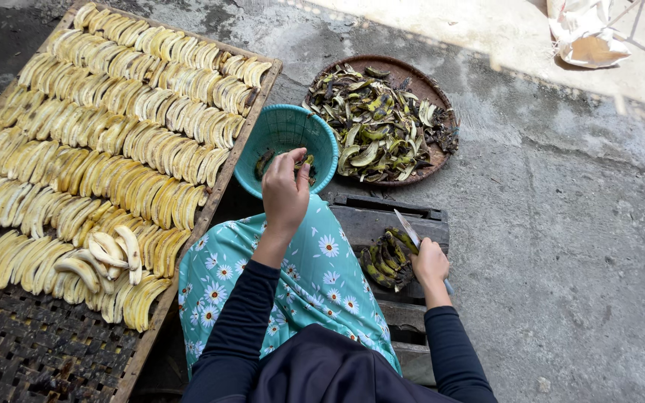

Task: The person sits on the ground and peels bananas one at a time using a small knife, letting the peels fall onto a tray of discarded peels. Peeled bananas are placed in rows on a large woven bamboo drying tray alongside already peeled bananas.

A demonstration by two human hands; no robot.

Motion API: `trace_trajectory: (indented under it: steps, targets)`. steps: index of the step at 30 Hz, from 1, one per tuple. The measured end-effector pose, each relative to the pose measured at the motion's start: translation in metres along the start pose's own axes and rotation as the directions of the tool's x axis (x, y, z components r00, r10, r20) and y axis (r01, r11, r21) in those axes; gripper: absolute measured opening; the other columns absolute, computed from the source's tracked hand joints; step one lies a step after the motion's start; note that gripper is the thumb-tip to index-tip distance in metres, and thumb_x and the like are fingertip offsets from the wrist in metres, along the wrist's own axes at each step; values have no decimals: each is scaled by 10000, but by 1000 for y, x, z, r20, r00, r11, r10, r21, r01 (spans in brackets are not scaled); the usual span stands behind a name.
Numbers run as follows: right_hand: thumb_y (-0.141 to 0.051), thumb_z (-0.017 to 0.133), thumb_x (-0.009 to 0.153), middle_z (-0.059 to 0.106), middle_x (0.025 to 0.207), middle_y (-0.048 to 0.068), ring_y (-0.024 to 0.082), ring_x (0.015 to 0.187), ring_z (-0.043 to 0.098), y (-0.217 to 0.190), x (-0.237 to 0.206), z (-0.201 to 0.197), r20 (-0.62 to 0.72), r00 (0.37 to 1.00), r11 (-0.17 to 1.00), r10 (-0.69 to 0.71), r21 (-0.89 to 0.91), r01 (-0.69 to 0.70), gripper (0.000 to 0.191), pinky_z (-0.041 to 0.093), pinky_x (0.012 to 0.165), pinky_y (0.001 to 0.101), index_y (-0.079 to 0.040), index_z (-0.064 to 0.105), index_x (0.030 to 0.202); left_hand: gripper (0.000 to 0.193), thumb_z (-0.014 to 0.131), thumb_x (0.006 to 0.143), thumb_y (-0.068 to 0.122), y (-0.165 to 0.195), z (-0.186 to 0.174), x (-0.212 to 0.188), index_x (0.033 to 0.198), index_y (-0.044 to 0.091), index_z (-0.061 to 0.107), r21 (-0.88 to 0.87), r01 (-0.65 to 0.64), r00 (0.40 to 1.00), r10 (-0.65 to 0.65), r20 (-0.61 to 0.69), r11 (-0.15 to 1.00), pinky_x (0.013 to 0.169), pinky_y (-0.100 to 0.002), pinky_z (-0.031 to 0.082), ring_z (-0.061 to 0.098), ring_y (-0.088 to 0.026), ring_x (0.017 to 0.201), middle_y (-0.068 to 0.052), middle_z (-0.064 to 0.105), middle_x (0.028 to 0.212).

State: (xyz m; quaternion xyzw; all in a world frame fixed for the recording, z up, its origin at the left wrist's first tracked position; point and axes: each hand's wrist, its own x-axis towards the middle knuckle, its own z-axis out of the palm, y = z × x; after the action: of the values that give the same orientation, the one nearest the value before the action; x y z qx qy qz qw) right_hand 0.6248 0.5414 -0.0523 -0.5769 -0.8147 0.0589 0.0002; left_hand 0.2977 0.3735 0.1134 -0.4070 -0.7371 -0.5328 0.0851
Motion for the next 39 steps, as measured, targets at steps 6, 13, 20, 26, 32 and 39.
trace_trajectory:
  steps: [6,13,20,26,32,39]
  targets:
    - [-300,868,849,724,946,132,285,741,630,-5,13,-27,-135,984,837,116,546,-24,379,500,623,434,-49,693,1072,248,678,983,141,16,20,-15,1216,57,671,-218,159,979,-126,161,963,888,-398,554,691,-247,1009,-105,698,1114]
    - [-224,830,833,628,801,25,90,507,537,-57,6,-92,204,853,35,-480,976,-214,574,403,419,250,-65,519,1289,668,728,926,186,24,86,-47,1495,112,384,-615,584,726,-2,688,530,1024,-362,489,543,-216,1302,-77,572,1376]
    - [-324,763,868,596,897,11,67,620,533,-112,-11,-120,109,833,26,-543,993,-114,731,420,495,212,-97,384,1451,424,655,1033,140,5,93,-46,1428,30,544,-754,584,810,-144,569,301,987,-384,551,648,-252,1168,-149,664,1274]
    - [-339,522,1092,501,959,8,62,711,436,-143,-28,-147,-233,877,85,-421,952,293,662,389,565,228,-95,275,1655,395,678,981,112,27,50,-36,1355,17,595,-237,-56,993,78,85,970,967,-425,540,663,-371,1154,-200,658,1281]
    - [-265,548,1066,658,959,96,162,807,646,-178,-58,-177,-491,763,530,-421,549,646,553,531,712,336,-43,400,1551,416,682,964,96,41,40,-36,1355,-3,582,-27,-284,959,284,-10,959,992,-432,560,660,-359,1169,-181,636,1285]
    - [-289,503,1094,617,904,74,156,710,579,-182,-62,-164,-447,839,425,-309,724,542,412,474,598,322,-24,455,1405,408,653,955,83,42,34,-47,1353,13,598,72,-403,915,404,0,912,955,-400,591,668,-322,1203,-146,643,1287]
